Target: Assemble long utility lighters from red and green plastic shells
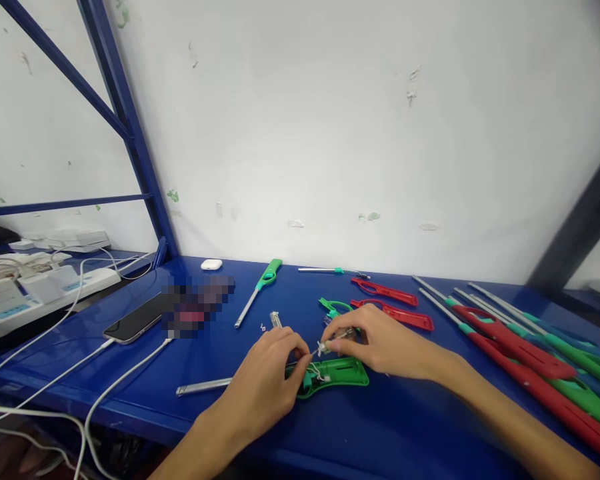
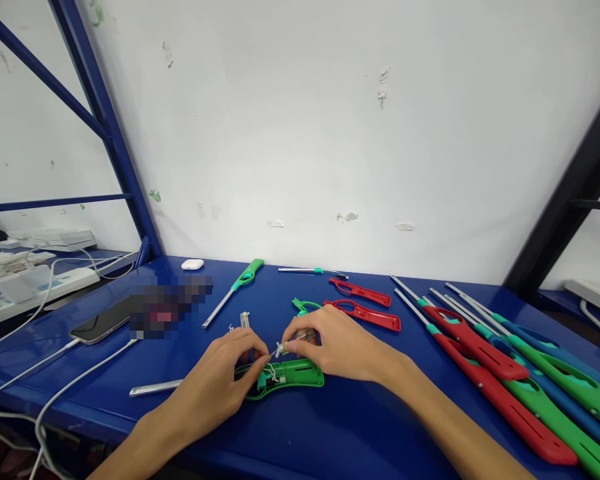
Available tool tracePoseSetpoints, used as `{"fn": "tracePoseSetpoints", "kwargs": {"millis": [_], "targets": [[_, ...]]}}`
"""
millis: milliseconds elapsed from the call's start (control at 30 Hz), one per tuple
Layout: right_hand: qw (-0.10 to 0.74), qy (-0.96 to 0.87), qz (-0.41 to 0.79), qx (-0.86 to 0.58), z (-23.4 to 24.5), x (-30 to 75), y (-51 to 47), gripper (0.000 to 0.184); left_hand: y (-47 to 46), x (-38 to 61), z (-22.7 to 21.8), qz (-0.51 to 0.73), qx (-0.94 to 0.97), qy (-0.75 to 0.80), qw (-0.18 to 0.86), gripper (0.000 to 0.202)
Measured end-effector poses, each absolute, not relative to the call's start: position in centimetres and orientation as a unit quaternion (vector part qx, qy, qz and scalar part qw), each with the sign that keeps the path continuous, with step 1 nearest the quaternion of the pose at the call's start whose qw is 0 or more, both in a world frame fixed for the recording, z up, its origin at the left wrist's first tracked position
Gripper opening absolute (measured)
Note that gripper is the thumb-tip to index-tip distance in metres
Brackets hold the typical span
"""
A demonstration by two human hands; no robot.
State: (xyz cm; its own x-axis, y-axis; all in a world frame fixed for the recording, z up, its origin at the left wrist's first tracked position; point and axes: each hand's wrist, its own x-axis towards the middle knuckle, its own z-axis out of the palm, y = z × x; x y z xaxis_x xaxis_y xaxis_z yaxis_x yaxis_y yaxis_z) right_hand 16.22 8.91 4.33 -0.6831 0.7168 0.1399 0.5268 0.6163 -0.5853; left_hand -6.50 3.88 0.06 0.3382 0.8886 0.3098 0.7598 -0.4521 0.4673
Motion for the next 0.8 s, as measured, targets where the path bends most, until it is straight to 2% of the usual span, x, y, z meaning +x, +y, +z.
{"fn": "tracePoseSetpoints", "kwargs": {"millis": [800], "targets": [[0.183,-0.883,0.267,-0.340,4.58,16.08,8.75,0.025,3.64,-6.42,0.00,0.276,0.816,0.494,0.115,0.014]]}}
